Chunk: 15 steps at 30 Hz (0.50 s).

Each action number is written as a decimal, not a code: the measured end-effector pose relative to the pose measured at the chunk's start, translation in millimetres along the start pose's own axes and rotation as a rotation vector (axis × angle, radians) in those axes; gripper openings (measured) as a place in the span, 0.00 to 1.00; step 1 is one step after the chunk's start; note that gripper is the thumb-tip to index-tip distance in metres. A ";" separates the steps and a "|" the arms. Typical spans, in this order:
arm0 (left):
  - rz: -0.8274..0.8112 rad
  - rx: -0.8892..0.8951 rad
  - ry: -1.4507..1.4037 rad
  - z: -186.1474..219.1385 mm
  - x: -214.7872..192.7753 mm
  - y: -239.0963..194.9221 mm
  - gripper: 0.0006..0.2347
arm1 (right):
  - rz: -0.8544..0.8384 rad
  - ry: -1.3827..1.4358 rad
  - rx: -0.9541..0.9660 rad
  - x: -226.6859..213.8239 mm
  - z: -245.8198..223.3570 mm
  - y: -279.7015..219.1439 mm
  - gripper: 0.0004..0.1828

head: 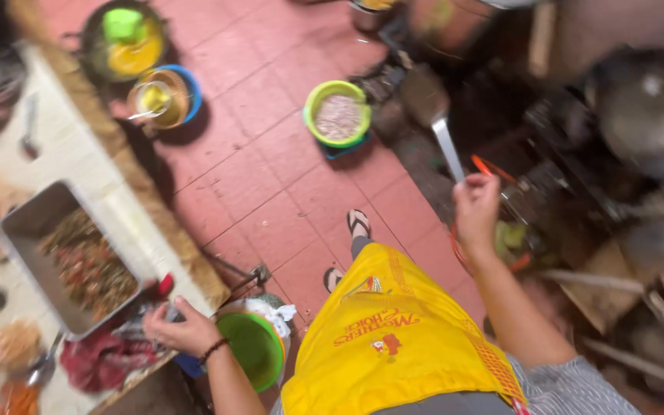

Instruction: Transferring stir-fried food from a wok to a container and then packing it into a plastic bag.

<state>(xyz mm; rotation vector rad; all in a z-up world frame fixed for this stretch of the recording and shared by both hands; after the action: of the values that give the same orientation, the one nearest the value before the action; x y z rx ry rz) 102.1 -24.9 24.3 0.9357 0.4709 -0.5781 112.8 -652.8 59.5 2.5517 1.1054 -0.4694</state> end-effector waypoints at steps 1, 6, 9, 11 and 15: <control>-0.032 0.019 -0.025 65.8 7.2 18.1 0.13 | 0.035 -0.018 0.021 -34.4 -3.4 7.9 0.12; -0.882 0.434 -1.183 387.9 -32.2 61.6 0.04 | 0.394 -0.501 0.042 -195.8 34.0 65.4 0.16; -0.930 0.636 -1.336 488.7 -46.5 71.6 0.04 | 0.445 -0.786 0.044 -249.3 106.2 109.4 0.19; -0.989 0.806 -1.403 536.7 -50.6 53.6 0.03 | 0.445 -0.847 0.200 -277.6 146.4 128.4 0.19; -1.337 1.183 -1.424 609.4 -44.7 -22.1 0.10 | 0.331 -0.868 0.426 -298.1 196.2 148.8 0.11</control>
<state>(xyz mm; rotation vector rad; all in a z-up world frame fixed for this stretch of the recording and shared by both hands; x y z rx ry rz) 131.2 -540.9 351.1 0.8786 -0.7905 -2.6557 -2.6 -1020.8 31.9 2.3191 0.2769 -1.6362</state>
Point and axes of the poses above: each hand's wrist, its own y-axis towards the middle knuckle, its own x-axis out of the palm, z = x × y, the point moved 6 cm from there along y, towards the middle knuckle, and after that the axes turned 3 degrees about -y, right-handed, at the moved point
